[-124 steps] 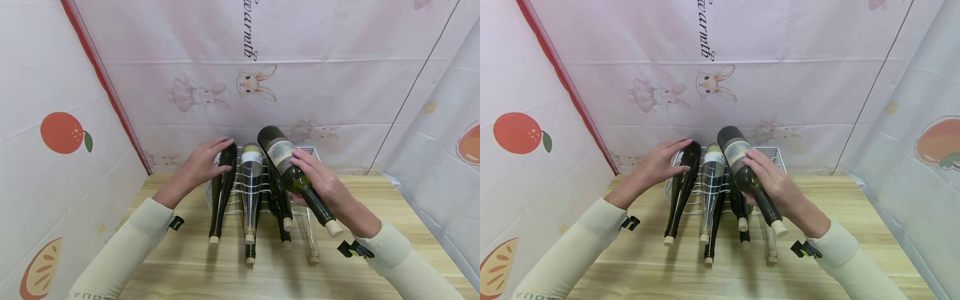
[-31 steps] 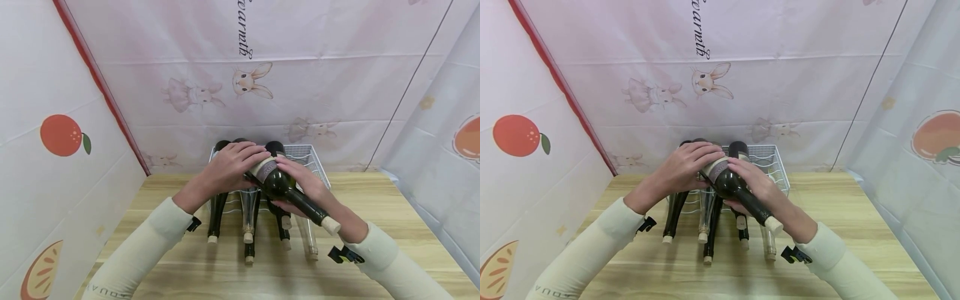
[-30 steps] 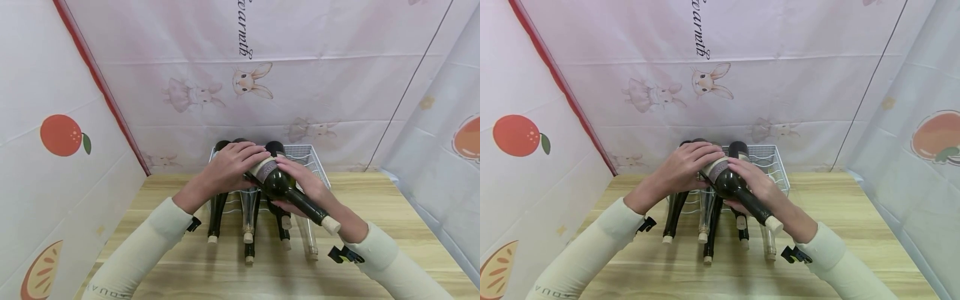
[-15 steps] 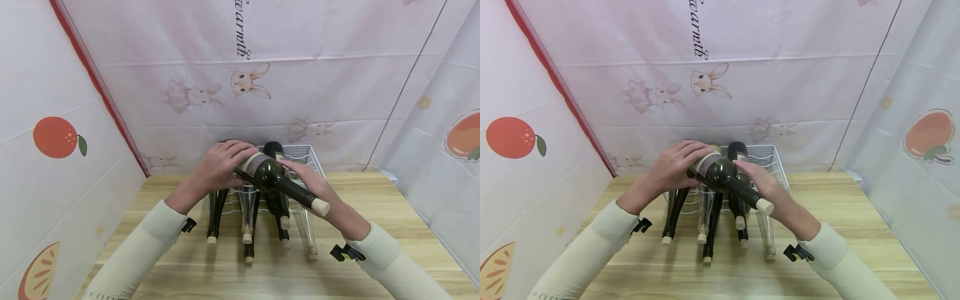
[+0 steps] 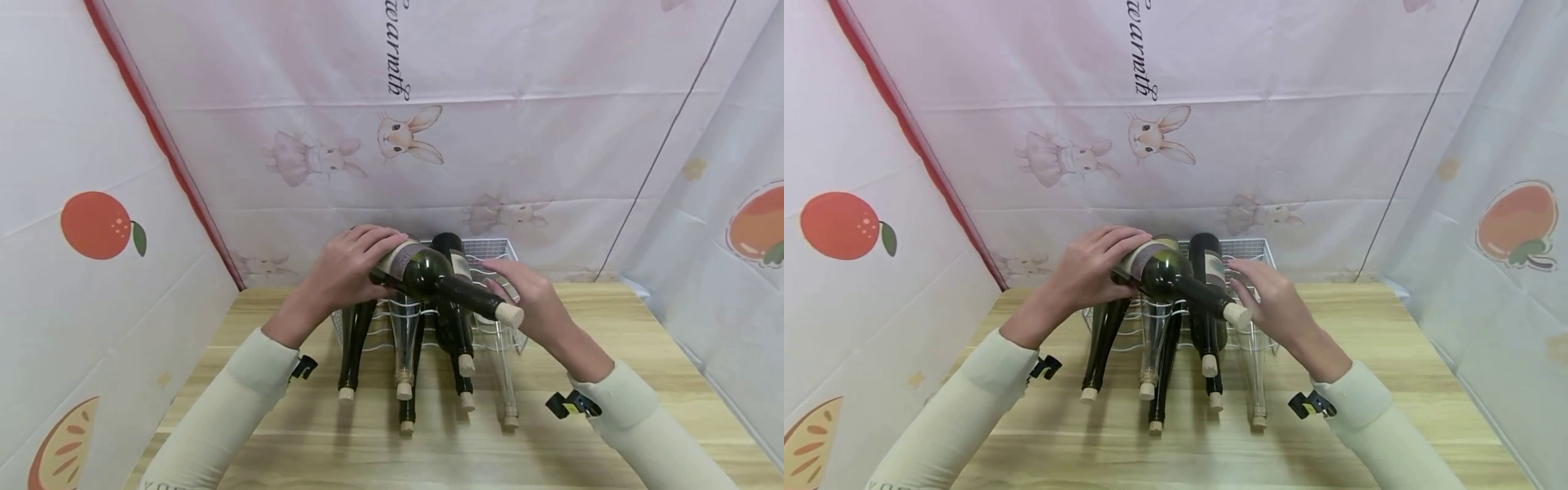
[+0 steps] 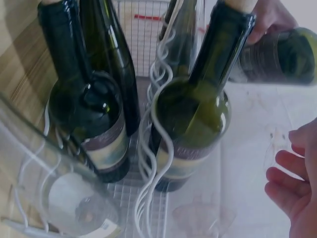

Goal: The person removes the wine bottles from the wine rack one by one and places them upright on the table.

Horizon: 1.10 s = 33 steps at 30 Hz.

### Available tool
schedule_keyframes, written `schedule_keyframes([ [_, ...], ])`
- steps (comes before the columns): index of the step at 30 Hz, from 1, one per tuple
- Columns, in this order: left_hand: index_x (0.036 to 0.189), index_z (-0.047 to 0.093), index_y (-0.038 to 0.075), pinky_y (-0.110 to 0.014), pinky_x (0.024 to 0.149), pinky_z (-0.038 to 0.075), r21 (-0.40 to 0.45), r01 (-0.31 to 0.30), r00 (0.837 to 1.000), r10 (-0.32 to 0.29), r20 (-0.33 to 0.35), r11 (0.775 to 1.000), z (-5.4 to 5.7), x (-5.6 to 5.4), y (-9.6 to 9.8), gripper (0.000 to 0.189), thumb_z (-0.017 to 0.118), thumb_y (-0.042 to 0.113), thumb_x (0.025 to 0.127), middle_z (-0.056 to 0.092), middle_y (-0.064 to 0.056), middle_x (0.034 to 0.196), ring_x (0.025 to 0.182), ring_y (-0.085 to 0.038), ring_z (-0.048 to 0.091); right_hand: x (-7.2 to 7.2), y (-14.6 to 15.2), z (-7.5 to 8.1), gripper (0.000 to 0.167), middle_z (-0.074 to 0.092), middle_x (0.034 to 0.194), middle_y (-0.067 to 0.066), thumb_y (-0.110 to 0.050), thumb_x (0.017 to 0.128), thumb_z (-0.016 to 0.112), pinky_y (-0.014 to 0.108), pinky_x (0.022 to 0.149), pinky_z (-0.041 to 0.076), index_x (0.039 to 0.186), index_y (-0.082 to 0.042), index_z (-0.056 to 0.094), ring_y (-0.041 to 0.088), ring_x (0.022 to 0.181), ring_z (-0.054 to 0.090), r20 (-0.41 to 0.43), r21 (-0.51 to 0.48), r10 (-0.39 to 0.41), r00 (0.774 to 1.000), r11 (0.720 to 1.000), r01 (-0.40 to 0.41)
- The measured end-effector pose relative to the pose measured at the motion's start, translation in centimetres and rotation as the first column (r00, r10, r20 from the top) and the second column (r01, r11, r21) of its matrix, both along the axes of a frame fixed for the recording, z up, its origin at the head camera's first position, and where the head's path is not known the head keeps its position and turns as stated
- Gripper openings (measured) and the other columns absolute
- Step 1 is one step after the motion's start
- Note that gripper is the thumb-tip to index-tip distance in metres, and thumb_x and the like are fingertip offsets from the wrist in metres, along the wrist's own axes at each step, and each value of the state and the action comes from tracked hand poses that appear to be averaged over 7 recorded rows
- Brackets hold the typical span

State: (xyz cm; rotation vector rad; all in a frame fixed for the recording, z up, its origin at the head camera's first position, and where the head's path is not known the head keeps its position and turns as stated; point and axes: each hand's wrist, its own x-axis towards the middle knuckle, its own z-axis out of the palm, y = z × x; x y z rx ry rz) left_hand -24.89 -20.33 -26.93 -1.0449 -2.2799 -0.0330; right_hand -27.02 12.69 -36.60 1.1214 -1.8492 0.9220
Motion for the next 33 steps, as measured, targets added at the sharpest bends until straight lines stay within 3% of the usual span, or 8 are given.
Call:
schedule_keyframes([
  [4,0.142,0.06,0.012,-0.049,0.1,0.058,0.015,-0.016,1.0,0.015,0.008,1.0,-0.1,0.0,-0.3,0.093,0.1,0.04,0.063,0.068,-0.008,0.136,0.122,-0.03,0.065,-0.6,0.7,-1.1,0.036,0.076,0.113,0.022,0.008,0.084,0.077,0.035,0.1,0.058,0.12,0.006,0.071,0.039,0.105,0.073,0.044,0.027,-0.123,0.991,0.992,0.122],
  [7,0.142,0.06,0.012,-0.049,0.101,0.058,0.029,-0.035,0.999,0.034,0.016,0.999,-0.1,0.0,-0.6,0.092,0.099,0.04,0.064,0.068,-0.008,0.136,0.123,-0.03,0.065,-1.0,1.2,-1.7,0.035,0.076,0.111,0.023,0.009,0.083,0.077,0.049,0.089,0.059,0.118,0.006,0.071,0.04,0.103,0.074,0.084,0.039,-0.193,0.978,0.981,0.19],
  [9,0.142,0.061,0.013,-0.048,0.1,0.058,0.038,-0.048,0.999,0.047,0.022,0.998,-0.2,-0.1,-0.8,0.091,0.099,0.04,0.064,0.068,-0.007,0.136,0.122,-0.029,0.065,-1.2,1.4,-2.0,0.033,0.076,0.11,0.024,0.008,0.084,0.077,0.052,0.088,0.06,0.117,0.007,0.071,0.041,0.102,0.074,0.113,0.039,-0.224,0.968,0.974,0.221],
  [21,0.141,0.06,0.012,-0.049,0.095,0.06,0.118,-0.128,0.992,0.127,0.014,0.985,-0.1,-0.2,-2.4,0.093,0.1,0.038,0.061,0.07,-0.01,0.133,0.117,-0.032,0.067,-2.1,2.3,-3.6,0.029,0.076,0.111,0.028,0.006,0.087,0.076,0.059,0.09,0.059,0.115,0.009,0.072,0.046,0.103,0.073,0.215,0.043,-0.274,0.938,0.962,0.271],
  [28,0.143,0.059,0.014,-0.05,0.095,0.06,0.194,-0.188,0.982,0.18,0.058,0.963,0.0,-0.4,-3.9,0.091,0.099,0.037,0.065,0.069,-0.011,0.135,0.118,-0.033,0.068,-2.5,2.5,-4.1,0.03,0.075,0.111,0.03,0.006,0.086,0.076,0.06,0.088,0.06,0.115,0.01,0.071,0.048,0.103,0.073,0.231,0.065,-0.279,0.932,0.96,0.272],
  [33,0.145,0.057,0.018,-0.055,0.087,0.061,0.251,-0.241,0.97,0.225,0.092,0.937,-0.1,-0.4,-5.1,0.09,0.098,0.037,0.067,0.069,-0.012,0.133,0.118,-0.034,0.067,-2.8,2.6,-4.6,0.036,0.074,0.112,0.029,0.005,0.083,0.079,0.06,0.09,0.058,0.117,0.01,0.07,0.048,0.104,0.072,0.223,0.106,-0.261,0.939,0.964,0.243],
])
